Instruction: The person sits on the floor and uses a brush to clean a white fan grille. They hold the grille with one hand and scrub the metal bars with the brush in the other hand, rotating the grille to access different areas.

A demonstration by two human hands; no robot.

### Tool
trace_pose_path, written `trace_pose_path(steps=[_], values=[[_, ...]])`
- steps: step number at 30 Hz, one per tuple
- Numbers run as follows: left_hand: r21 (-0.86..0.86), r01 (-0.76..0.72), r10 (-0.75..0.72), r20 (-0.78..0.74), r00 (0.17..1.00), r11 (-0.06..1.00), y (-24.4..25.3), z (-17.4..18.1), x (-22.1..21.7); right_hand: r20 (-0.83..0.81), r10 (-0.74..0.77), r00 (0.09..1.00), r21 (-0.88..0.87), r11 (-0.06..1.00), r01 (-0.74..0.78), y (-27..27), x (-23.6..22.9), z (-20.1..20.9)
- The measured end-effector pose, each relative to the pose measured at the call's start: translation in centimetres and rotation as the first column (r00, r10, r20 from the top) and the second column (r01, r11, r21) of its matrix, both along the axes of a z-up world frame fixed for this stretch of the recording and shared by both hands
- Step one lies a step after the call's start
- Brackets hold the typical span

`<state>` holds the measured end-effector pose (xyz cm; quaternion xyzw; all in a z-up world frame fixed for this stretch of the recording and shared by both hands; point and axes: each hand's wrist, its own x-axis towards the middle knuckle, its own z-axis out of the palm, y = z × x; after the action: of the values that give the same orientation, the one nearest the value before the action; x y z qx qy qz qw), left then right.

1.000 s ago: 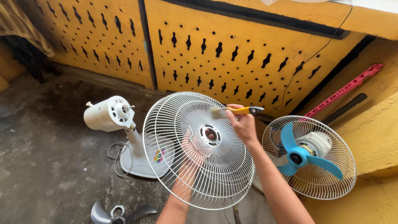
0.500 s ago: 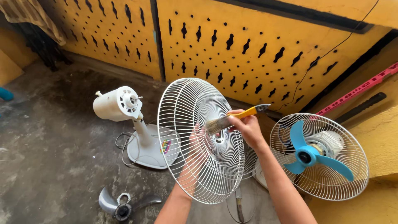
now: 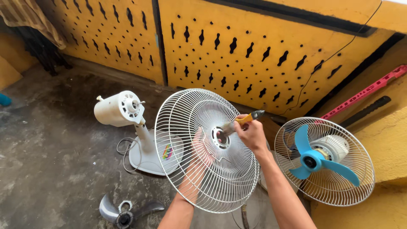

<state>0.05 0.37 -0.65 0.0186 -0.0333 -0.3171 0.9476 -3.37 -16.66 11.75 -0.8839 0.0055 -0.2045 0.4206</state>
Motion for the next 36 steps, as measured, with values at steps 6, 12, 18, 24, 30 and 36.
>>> trace_pose_path(steps=[6, 12, 18, 24, 30, 36], values=[[0.159, 0.003, -0.007, 0.026, 1.0, 0.987, 0.0, -1.3, 0.2, 0.068, 0.316, 0.946, 0.486, 0.818, -0.308, 0.6, -1.4, 0.5], [0.276, 0.009, -0.017, 0.028, 0.999, 0.961, 0.8, -0.1, -1.1, -0.196, 0.102, 0.975, 0.192, 0.979, -0.063, -0.6, -1.7, -1.1], [0.392, 0.04, -0.077, 0.08, 0.994, 0.919, 0.4, 0.3, -1.7, -0.327, 0.423, 0.845, 0.937, 0.26, 0.233, -1.9, 0.0, -6.2], [0.646, 0.003, -0.208, 0.242, 0.948, 0.763, 1.7, 3.1, -1.0, -0.326, 0.371, 0.87, 0.901, 0.401, 0.166, -1.3, 0.8, -10.5], [0.514, -0.082, -0.133, 0.368, 0.92, 0.854, 8.1, 10.4, -1.5, -0.202, 0.259, 0.945, 0.658, 0.75, -0.065, -1.1, -1.1, -8.8], [0.804, -0.138, -0.341, 0.392, 0.855, 0.578, 10.4, 14.9, -3.1, -0.352, 0.067, 0.933, 0.094, 0.995, -0.036, -0.6, -1.8, -6.6]])
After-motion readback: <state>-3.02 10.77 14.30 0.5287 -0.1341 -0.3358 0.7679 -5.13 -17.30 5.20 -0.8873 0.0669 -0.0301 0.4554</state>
